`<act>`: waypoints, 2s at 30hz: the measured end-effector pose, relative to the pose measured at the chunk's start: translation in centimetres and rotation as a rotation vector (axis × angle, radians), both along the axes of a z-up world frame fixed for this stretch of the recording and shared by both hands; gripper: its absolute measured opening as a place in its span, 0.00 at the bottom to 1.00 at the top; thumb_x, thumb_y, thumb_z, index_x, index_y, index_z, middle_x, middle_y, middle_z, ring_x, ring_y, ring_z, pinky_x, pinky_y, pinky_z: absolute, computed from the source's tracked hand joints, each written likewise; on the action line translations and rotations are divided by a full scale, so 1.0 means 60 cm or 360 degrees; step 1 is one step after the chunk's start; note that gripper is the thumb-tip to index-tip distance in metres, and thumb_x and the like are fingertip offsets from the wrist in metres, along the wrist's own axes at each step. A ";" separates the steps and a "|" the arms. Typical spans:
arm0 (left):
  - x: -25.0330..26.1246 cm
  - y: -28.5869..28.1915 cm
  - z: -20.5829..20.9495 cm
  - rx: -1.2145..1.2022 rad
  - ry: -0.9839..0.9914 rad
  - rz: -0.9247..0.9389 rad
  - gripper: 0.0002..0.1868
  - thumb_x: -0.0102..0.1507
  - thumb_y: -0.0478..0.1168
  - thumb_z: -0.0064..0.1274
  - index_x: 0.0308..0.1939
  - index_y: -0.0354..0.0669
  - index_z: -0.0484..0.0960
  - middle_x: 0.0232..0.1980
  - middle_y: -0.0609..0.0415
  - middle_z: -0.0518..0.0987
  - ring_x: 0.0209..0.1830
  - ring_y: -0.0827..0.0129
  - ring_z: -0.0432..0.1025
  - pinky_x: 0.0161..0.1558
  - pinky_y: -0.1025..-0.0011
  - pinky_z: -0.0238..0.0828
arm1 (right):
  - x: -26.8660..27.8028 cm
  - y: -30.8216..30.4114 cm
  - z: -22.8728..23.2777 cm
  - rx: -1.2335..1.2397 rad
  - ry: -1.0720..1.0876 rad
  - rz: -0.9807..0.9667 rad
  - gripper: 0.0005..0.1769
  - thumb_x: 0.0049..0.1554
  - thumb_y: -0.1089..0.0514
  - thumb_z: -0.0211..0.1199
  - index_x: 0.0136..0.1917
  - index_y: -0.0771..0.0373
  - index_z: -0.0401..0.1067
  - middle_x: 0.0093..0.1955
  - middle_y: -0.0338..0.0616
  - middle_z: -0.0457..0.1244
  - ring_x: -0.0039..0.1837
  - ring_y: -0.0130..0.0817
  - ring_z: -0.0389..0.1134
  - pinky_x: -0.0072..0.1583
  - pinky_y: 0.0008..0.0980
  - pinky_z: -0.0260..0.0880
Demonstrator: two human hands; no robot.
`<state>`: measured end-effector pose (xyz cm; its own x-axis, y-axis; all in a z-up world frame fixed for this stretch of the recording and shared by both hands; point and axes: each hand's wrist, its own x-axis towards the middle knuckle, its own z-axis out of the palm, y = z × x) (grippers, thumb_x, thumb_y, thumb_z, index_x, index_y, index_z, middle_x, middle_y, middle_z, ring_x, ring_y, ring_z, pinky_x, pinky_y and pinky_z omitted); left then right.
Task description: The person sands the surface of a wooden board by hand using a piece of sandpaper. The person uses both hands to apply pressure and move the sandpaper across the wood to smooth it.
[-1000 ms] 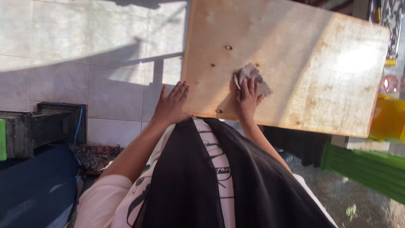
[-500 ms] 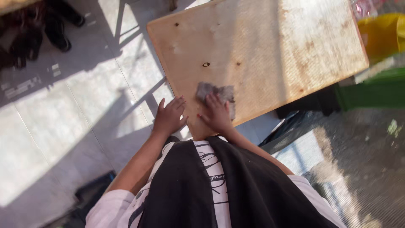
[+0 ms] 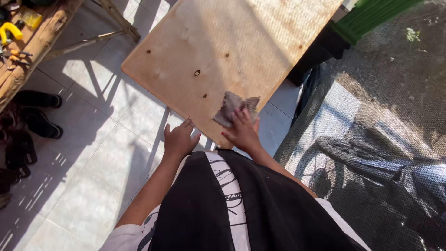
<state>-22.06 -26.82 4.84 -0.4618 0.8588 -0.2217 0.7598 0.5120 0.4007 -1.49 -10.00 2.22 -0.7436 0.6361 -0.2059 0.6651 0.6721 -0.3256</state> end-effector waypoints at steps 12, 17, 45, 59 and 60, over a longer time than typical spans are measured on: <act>-0.029 -0.017 -0.036 0.0566 -0.0080 0.0193 0.13 0.66 0.48 0.52 0.42 0.48 0.89 0.48 0.55 0.86 0.50 0.60 0.79 0.69 0.44 0.55 | -0.021 -0.019 -0.072 -0.0085 0.0173 0.0103 0.44 0.56 0.36 0.63 0.80 0.52 0.58 0.85 0.40 0.47 0.86 0.45 0.40 0.75 0.75 0.31; -0.160 0.011 -0.009 0.0406 -0.0469 0.0056 0.13 0.65 0.49 0.54 0.39 0.46 0.87 0.44 0.52 0.85 0.43 0.60 0.80 0.47 0.61 0.75 | -0.118 -0.022 -0.041 -0.0111 0.0040 -0.0427 0.47 0.53 0.33 0.63 0.79 0.54 0.58 0.84 0.40 0.46 0.85 0.42 0.40 0.74 0.77 0.26; -0.544 0.177 -0.042 -0.0452 0.0127 -0.0549 0.67 0.49 0.80 0.55 0.83 0.63 0.42 0.85 0.39 0.34 0.78 0.42 0.49 0.67 0.46 0.59 | -0.465 -0.103 -0.086 0.0332 0.0290 -0.0641 0.32 0.45 0.54 0.64 0.65 0.53 0.74 0.72 0.43 0.61 0.75 0.47 0.56 0.69 0.74 0.41; -0.544 0.205 -0.026 -0.0864 -0.0014 -0.0508 0.70 0.49 0.80 0.56 0.83 0.68 0.31 0.84 0.44 0.20 0.81 0.39 0.40 0.70 0.45 0.53 | -0.249 0.058 -0.066 0.0691 0.0107 -0.1301 0.31 0.54 0.60 0.53 0.71 0.66 0.67 0.75 0.55 0.58 0.78 0.54 0.56 0.74 0.64 0.42; -0.542 0.203 -0.024 -0.0903 -0.0028 -0.0505 0.70 0.49 0.80 0.56 0.83 0.68 0.31 0.84 0.44 0.20 0.82 0.39 0.39 0.70 0.45 0.53 | -0.290 0.055 -0.078 0.0631 0.0336 -0.1152 0.27 0.57 0.61 0.52 0.69 0.66 0.69 0.74 0.53 0.60 0.78 0.52 0.58 0.77 0.59 0.47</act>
<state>-54.61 -14.65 3.43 -0.1971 0.7001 -0.6863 0.9049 0.3993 0.1475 -18.90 -6.73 -2.44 -0.1237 0.9653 0.2298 0.9265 0.1953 -0.3217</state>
